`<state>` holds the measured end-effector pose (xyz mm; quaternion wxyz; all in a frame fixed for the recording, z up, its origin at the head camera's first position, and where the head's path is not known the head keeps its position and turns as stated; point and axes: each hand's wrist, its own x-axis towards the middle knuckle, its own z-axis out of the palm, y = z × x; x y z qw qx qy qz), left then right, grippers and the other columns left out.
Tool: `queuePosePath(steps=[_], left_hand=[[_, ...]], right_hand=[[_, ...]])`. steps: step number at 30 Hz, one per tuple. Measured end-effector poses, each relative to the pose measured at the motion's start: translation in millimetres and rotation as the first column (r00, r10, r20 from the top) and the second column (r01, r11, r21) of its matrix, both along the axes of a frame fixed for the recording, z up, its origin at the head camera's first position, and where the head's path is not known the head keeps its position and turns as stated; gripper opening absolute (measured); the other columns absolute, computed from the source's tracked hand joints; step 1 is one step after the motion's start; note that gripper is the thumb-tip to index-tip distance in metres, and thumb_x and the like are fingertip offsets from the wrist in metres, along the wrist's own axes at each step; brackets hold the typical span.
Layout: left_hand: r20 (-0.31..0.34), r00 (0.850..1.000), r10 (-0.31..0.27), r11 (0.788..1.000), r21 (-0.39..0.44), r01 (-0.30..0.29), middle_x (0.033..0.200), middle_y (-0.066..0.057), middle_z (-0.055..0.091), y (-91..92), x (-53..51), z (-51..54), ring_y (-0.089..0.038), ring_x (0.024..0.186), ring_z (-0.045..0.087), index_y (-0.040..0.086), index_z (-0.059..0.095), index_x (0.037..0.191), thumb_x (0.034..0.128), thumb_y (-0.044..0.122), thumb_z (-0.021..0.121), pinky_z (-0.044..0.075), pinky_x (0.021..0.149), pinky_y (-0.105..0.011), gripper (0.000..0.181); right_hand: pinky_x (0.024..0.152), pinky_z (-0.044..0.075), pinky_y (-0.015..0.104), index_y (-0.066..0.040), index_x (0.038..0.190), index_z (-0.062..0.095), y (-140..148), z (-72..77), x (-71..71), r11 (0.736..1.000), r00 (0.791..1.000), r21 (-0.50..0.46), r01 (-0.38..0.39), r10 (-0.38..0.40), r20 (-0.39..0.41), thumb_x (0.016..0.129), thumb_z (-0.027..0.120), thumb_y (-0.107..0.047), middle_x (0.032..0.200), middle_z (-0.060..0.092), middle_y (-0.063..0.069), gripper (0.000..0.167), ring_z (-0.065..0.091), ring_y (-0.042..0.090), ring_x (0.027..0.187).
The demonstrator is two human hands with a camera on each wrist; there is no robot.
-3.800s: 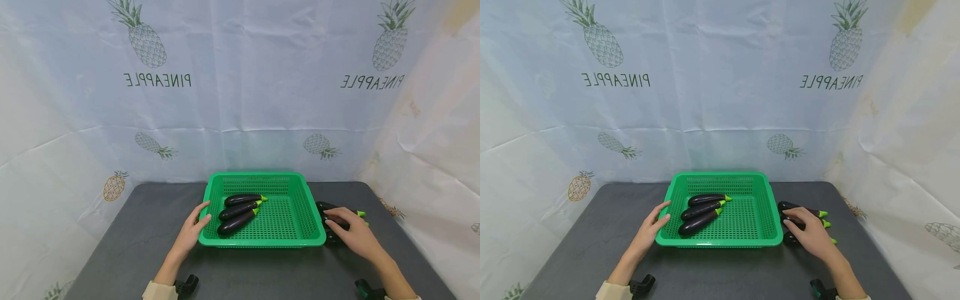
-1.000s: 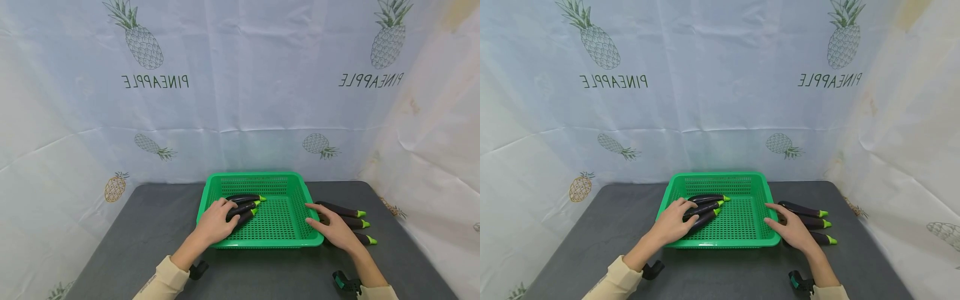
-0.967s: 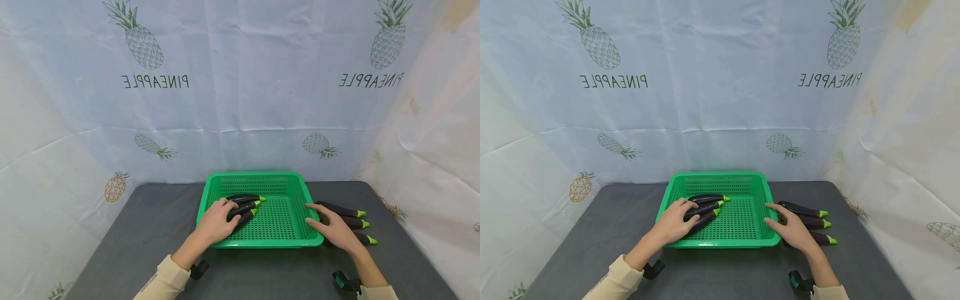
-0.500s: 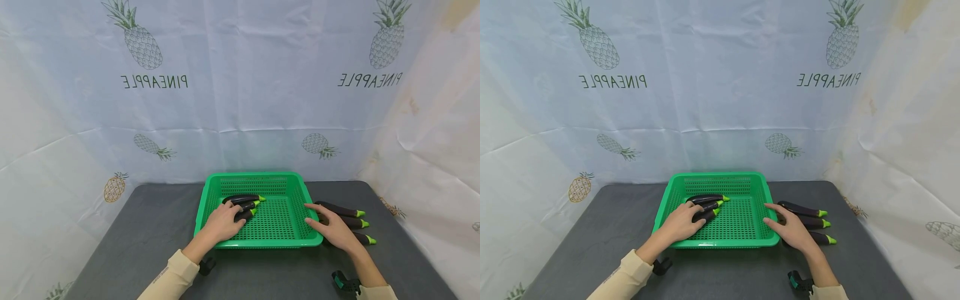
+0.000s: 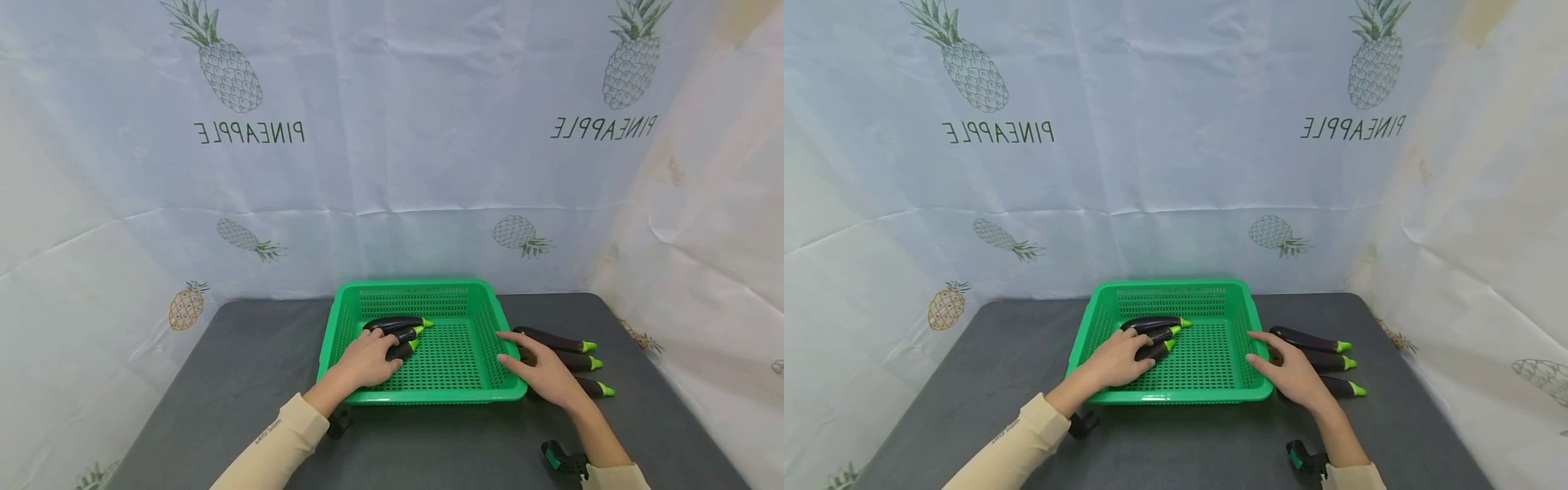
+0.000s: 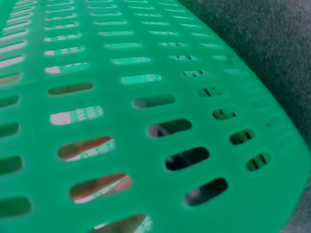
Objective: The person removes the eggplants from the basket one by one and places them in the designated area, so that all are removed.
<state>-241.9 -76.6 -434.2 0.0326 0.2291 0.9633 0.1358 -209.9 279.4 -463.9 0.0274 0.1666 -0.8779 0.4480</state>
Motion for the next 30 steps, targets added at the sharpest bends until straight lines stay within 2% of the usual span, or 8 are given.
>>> queuePosePath(steps=[6,11,16,18,22,24,30], left_hand=[[0.084,0.996,-0.01,1.0,-0.022,0.012,0.127,-0.013,0.059,3.1,-2.1,-2.1,-0.031,0.107,0.055,0.008,0.061,0.139,0.0983,0.036,0.068,0.05,0.078,-0.046,0.05],[0.134,0.991,-0.008,0.999,-0.041,0.014,0.129,-0.011,0.059,3.6,-3.6,-3.9,-0.031,0.111,0.057,0.011,0.06,0.139,0.0961,0.031,0.072,0.051,0.083,-0.046,0.049],[0.213,0.976,-0.051,0.999,-0.008,0.054,0.141,-0.009,0.056,5.0,-5.1,-2.1,-0.029,0.125,0.056,0.018,0.056,0.144,0.0944,0.021,0.074,0.051,0.094,-0.048,0.053],[0.23,0.971,-0.062,0.998,-0.001,0.064,0.141,-0.009,0.056,5.6,-5.6,-1.9,-0.028,0.127,0.056,0.02,0.055,0.144,0.0941,0.02,0.075,0.051,0.095,-0.047,0.054],[0.214,0.973,-0.091,0.996,-0.005,0.095,0.135,-0.008,0.059,6.1,-5.9,-1.2,-0.024,0.116,0.06,0.022,0.058,0.139,0.0928,0.016,0.075,0.052,0.085,-0.041,0.049],[0.199,0.974,-0.104,0.994,0.002,0.106,0.13,-0.006,0.06,5.6,-6.0,-1.3,-0.019,0.104,0.06,0.022,0.06,0.135,0.0913,0.013,0.074,0.05,0.078,-0.037,0.047],[0.183,0.976,-0.116,0.991,0.082,0.102,0.109,-0.001,0.055,3.0,-5.9,-2.8,-0.015,0.081,0.05,0.022,0.062,0.129,0.089,0.013,0.073,0.044,0.067,-0.034,0.043]], right_hand=[[0.087,0.054,0.046,-0.012,0.15,0.051,-1.0,0.2,0.0,1.0,1.0,-0.005,-0.007,0.007,0.009,0.104,0.062,-0.03,0.15,0.048,0.02,0.051,0.06,0.039,0.121],[0.088,0.054,0.048,-0.011,0.15,0.051,-1.6,0.8,-0.9,1.0,1.0,-0.009,-0.014,0.014,0.019,0.104,0.062,-0.03,0.15,0.049,0.019,0.051,0.06,0.039,0.121],[0.089,0.054,0.051,-0.011,0.15,0.051,-0.6,1.7,-1.0,1.0,1.0,-0.006,-0.017,0.017,0.003,0.104,0.061,-0.028,0.15,0.048,0.021,0.05,0.059,0.042,0.123],[0.09,0.053,0.052,-0.01,0.15,0.05,-0.3,1.7,-0.8,1.0,1.0,-0.005,-0.019,0.019,0.002,0.104,0.061,-0.028,0.15,0.048,0.021,0.05,0.058,0.043,0.123],[0.091,0.052,0.052,-0.01,0.15,0.05,-0.4,0.4,-0.8,1.0,1.0,-0.01,-0.012,0.012,0.012,0.104,0.061,-0.03,0.151,0.047,0.02,0.051,0.057,0.042,0.125],[0.091,0.052,0.052,-0.01,0.15,0.05,-0.5,0.2,-0.5,1.0,1.0,-0.008,-0.012,0.012,0.008,0.104,0.061,-0.029,0.151,0.047,0.02,0.051,0.057,0.042,0.126],[0.091,0.053,0.05,-0.011,0.15,0.05,-0.3,1.3,1.0,1.0,1.0,-0.015,-0.008,0.008,0.021,0.104,0.061,-0.03,0.152,0.046,0.021,0.051,0.056,0.042,0.126]])
